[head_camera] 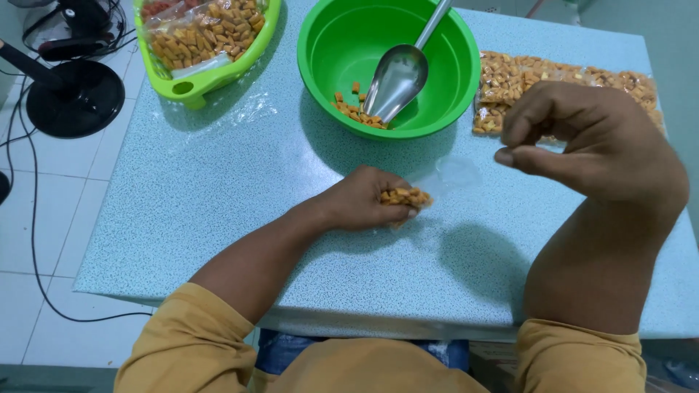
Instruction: Scooping small snacks from a bowl into individual plastic bags using a metal scoop
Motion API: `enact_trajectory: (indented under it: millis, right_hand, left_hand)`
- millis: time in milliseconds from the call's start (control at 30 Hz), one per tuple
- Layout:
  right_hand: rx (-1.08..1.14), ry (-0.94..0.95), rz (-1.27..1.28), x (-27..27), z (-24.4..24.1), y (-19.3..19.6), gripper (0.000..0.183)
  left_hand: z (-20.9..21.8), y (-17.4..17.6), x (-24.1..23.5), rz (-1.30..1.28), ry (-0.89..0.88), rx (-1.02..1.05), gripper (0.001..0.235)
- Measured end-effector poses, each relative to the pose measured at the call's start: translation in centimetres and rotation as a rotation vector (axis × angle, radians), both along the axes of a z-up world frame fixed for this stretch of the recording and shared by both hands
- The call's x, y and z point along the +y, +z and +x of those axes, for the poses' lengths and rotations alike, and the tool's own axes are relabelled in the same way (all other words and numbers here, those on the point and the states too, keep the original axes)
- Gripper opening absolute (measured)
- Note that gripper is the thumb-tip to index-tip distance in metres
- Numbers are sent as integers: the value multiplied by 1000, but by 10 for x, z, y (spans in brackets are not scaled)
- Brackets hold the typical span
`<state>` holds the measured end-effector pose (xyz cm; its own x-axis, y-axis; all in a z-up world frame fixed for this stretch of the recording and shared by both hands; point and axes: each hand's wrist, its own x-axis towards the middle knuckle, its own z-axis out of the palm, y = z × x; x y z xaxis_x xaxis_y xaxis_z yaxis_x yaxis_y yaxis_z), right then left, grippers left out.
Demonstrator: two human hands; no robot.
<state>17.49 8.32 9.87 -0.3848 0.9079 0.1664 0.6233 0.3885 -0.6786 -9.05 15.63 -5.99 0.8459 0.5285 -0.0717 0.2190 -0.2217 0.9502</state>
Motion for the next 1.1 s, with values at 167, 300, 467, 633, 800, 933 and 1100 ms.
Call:
enact_trajectory:
  millis: [167, 300, 467, 633, 800, 933, 1100]
  right_hand:
    - [-433, -30, -38, 16, -44, -6, 40]
    - [-620, -31, 45, 29, -55, -38, 15]
    - [-409, -1, 285, 13, -37, -13, 9]
    - [-274, -113, 327, 0, -19, -3, 8]
    - [-84, 143, -42, 24, 0, -14, 29]
    - [-69, 349, -243, 46, -11, -25, 34]
    - [14, 577, -382, 55, -32, -37, 39]
  left_hand:
    - [3, -2, 0, -16, 206, -63, 28]
    - [4, -4, -2, -5, 228, -146, 20]
    - [-2, 3, 2, 71, 221, -144, 17]
    - [-2, 3, 2, 134, 130, -133, 11]
    - [-2, 5, -3, -36, -20, -85, 16]
    - [-4, 16, -3, -38, -93, 40, 16]
    - [-6, 10, 0, -61, -142, -34, 15]
